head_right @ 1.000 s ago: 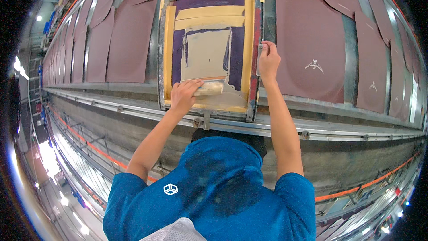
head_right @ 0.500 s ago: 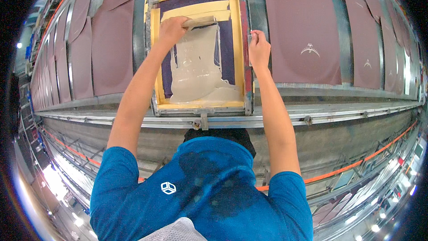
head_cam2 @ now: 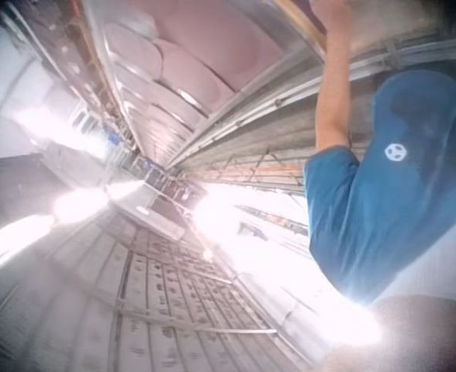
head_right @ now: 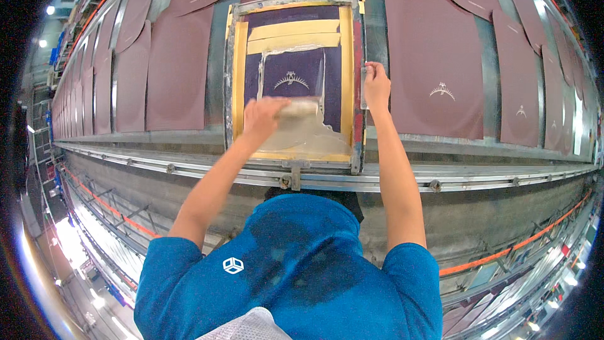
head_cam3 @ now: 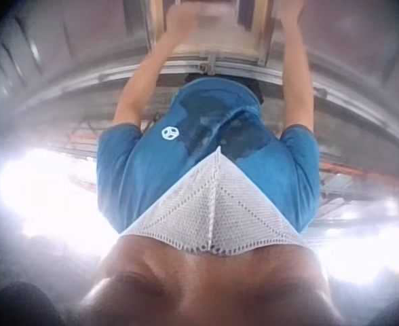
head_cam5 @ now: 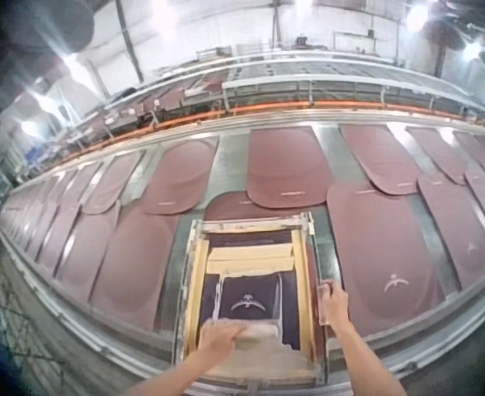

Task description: The person pours a beige paste into a screen printing frame, spreads it with a squeegee, and then pulls the squeegee across the screen to print a design onto fabric laid on a conveyor. The person repeats the squeegee strokes multiple times to ensure even coverage.

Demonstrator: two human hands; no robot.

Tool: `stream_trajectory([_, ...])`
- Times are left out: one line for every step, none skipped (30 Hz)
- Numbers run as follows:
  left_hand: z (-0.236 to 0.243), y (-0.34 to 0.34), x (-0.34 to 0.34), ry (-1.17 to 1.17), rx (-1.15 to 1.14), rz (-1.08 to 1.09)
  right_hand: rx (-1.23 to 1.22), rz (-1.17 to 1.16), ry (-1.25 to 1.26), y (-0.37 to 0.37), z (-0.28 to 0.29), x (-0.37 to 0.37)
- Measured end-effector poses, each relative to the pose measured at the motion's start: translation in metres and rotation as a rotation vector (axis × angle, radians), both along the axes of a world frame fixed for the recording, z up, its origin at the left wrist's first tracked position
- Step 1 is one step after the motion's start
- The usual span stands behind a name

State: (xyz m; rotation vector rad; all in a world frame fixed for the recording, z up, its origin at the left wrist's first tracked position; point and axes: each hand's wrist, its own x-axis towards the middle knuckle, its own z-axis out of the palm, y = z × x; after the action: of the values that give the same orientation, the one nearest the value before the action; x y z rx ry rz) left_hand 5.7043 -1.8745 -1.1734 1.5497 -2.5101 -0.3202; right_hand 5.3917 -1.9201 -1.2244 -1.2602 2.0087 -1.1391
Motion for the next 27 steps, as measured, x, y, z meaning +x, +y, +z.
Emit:
stream_trajectory([0.004, -0.020, -0.001, -0.001, 0.036, 0.016, 0.018, 0.016, 0.001, 0.001, -0.003, -0.002])
stream_trajectory([0.007, -0.049, 0.000, 0.086, -0.016, 0.002, 0.016, 0.056, -0.041, -0.001, 0.000, -0.002])
stream_trajectory([0.010, -0.077, -0.003, 0.094, -0.048, 0.029, 0.002, 0.063, -0.059, -0.006, -0.002, -0.004])
stream_trajectory([0.019, -0.101, -0.008, 0.072, -0.016, 0.075, -0.011, 0.063, -0.078, -0.012, -0.009, -0.007])
stream_trajectory([0.022, -0.116, -0.007, 0.087, -0.011, 0.075, -0.023, 0.069, -0.099, -0.017, -0.013, -0.008])
stream_trajectory([0.021, -0.125, -0.001, 0.101, -0.004, 0.089, -0.007, 0.071, -0.143, -0.016, -0.003, 0.002])
stream_trajectory([0.023, -0.129, 0.001, 0.113, 0.009, 0.089, -0.003, 0.047, -0.139, -0.013, 0.004, 0.005])
stream_trajectory([0.023, -0.126, 0.002, 0.080, 0.042, 0.085, 0.001, 0.026, -0.136, -0.011, 0.011, 0.008])
stream_trajectory([0.021, -0.117, 0.000, 0.088, -0.026, 0.057, 0.011, 0.001, -0.136, -0.007, 0.013, 0.011])
stream_trajectory([0.016, -0.103, -0.002, 0.095, -0.094, 0.031, -0.084, -0.010, -0.113, -0.008, 0.017, 0.009])
stream_trajectory([0.011, -0.088, -0.003, 0.102, -0.163, 0.009, -0.061, -0.016, -0.106, -0.006, 0.022, 0.007])
stream_trajectory([-0.002, -0.068, 0.003, 0.120, -0.230, -0.035, -0.039, -0.006, -0.102, -0.006, 0.043, 0.008])
stream_trajectory([-0.005, -0.042, -0.005, 0.068, -0.211, -0.010, -0.025, -0.011, -0.084, -0.007, 0.056, 0.002])
stream_trajectory([-0.004, -0.013, -0.014, 0.015, -0.191, 0.007, -0.087, -0.047, -0.062, -0.004, 0.056, -0.006])
stream_trajectory([-0.004, 0.010, -0.018, 0.029, -0.157, -0.012, -0.100, -0.062, -0.026, -0.002, 0.057, -0.012])
stream_trajectory([-0.003, 0.031, -0.017, 0.039, -0.126, -0.020, -0.115, -0.066, 0.006, -0.002, 0.059, -0.016])
stream_trajectory([-0.005, 0.052, -0.019, 0.047, -0.135, -0.020, -0.121, -0.071, 0.038, -0.002, 0.060, -0.022])
stream_trajectory([-0.009, 0.070, -0.019, 0.055, -0.149, -0.017, -0.126, -0.066, 0.024, -0.001, 0.057, -0.026])
stream_trajectory([-0.009, 0.087, -0.016, 0.065, -0.134, -0.009, -0.129, -0.060, 0.001, 0.003, 0.051, -0.025])
stream_trajectory([-0.010, 0.101, -0.013, 0.076, -0.119, -0.003, -0.131, -0.057, -0.022, 0.007, 0.043, -0.023])
stream_trajectory([-0.005, 0.109, -0.012, 0.087, -0.101, 0.000, -0.090, -0.060, -0.042, 0.010, 0.044, -0.019])
stream_trajectory([-0.002, 0.110, -0.010, 0.082, -0.113, -0.005, -0.116, -0.059, -0.045, 0.009, 0.038, -0.016])
stream_trajectory([0.002, 0.111, -0.007, 0.085, -0.087, 0.006, -0.141, -0.063, -0.048, 0.009, 0.033, -0.013])
stream_trajectory([0.007, 0.108, -0.007, 0.098, -0.065, 0.013, -0.138, -0.057, -0.057, 0.008, 0.035, -0.010])
stream_trajectory([0.011, 0.104, -0.006, 0.111, -0.043, 0.017, -0.134, -0.055, -0.066, 0.007, 0.036, -0.007])
stream_trajectory([0.014, 0.099, -0.003, 0.082, -0.037, 0.023, -0.130, -0.054, -0.074, 0.006, 0.036, -0.004])
stream_trajectory([0.016, 0.095, 0.001, 0.055, -0.030, 0.025, -0.151, -0.049, -0.078, 0.005, 0.032, 0.000])
